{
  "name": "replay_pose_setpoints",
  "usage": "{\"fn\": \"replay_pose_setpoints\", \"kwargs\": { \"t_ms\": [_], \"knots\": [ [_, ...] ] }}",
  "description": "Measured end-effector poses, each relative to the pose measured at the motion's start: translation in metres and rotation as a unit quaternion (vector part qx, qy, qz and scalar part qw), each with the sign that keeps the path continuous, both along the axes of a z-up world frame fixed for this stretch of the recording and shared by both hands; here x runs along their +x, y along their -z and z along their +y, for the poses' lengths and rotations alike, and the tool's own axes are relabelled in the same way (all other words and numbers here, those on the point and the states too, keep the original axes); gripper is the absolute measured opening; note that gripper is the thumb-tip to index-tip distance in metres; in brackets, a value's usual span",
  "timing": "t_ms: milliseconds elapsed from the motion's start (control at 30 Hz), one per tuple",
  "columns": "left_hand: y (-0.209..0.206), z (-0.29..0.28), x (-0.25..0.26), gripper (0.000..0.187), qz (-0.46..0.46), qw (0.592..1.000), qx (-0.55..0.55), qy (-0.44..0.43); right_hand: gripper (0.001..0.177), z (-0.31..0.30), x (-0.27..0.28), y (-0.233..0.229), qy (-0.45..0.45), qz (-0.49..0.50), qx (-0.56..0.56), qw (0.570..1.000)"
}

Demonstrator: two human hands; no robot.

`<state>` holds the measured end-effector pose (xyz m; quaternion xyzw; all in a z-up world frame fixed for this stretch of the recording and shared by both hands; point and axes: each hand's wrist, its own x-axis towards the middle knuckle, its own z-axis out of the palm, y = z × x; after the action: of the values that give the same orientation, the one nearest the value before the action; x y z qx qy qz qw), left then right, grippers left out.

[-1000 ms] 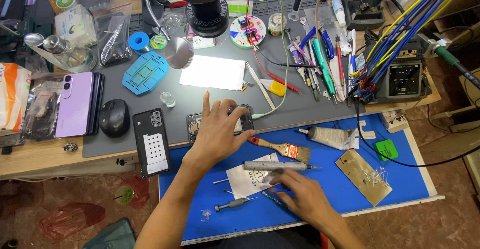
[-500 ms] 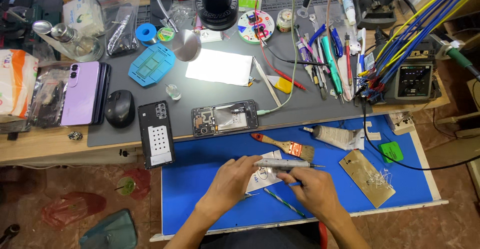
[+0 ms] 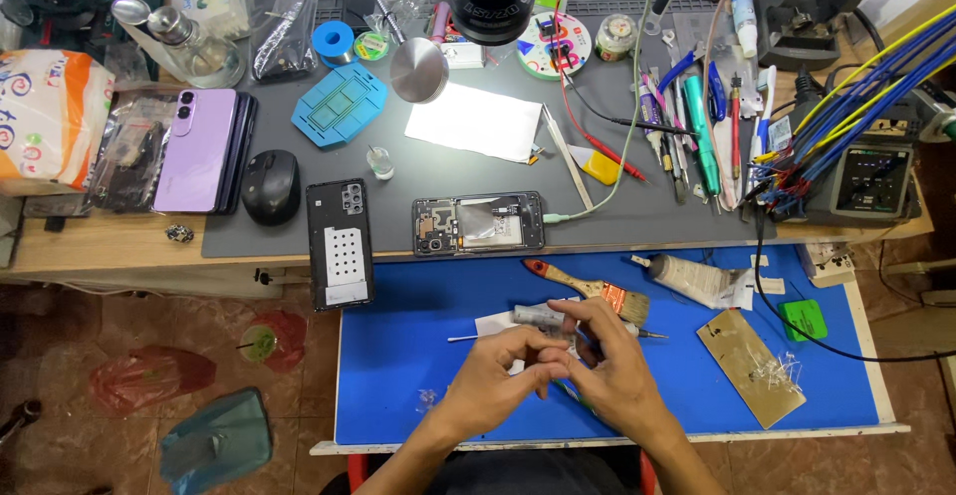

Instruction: The person applies adhesive from a tube onto the back cover of a smartphone. They then pick up the main body of the phone, which is connected to a charging cable, and inspect the internal components. The person places the back cover on the table and continues to handle the phone body.

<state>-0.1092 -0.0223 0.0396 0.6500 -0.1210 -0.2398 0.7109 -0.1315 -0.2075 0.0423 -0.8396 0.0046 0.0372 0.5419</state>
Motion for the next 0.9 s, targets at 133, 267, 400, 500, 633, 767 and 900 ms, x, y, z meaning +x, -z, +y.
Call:
{"fn": "replay_pose_setpoints", "kwargs": {
  "t_ms": [133, 267, 400, 500, 633, 767, 900],
  "knots": [
    [0.001, 0.005, 0.001, 0.009, -0.028, 0.999, 0.021, -0.034, 0.031, 0.001, 0.007, 0.002, -0.046, -0.036, -0.055, 0.997],
    [-0.006, 0.009, 0.006, 0.012, 0.056, 0.996, 0.042, -0.054, 0.023, 0.001, 0.010, 0.014, -0.075, -0.106, -0.069, 0.989],
    [0.010, 0.009, 0.007, 0.014, 0.125, 0.988, 0.064, -0.071, 0.009, 0.000, 0.011, 0.021, -0.045, -0.116, -0.122, 0.985],
    [0.025, 0.012, 0.009, 0.023, 0.111, 0.983, 0.066, -0.128, 0.041, -0.004, 0.013, 0.026, -0.007, -0.181, -0.172, 0.968],
    [0.026, 0.031, 0.025, 0.056, 0.106, 0.975, 0.057, -0.188, 0.023, -0.018, 0.011, 0.021, 0.043, -0.076, -0.189, 0.978],
    [0.035, 0.039, 0.047, 0.028, 0.151, 0.961, -0.021, -0.229, 0.025, -0.017, 0.010, 0.024, 0.059, -0.041, -0.174, 0.982],
    [0.036, 0.039, 0.062, 0.032, 0.188, 0.942, -0.046, -0.273, 0.041, -0.012, 0.008, 0.032, 0.029, -0.120, -0.167, 0.978]
  ]
}}
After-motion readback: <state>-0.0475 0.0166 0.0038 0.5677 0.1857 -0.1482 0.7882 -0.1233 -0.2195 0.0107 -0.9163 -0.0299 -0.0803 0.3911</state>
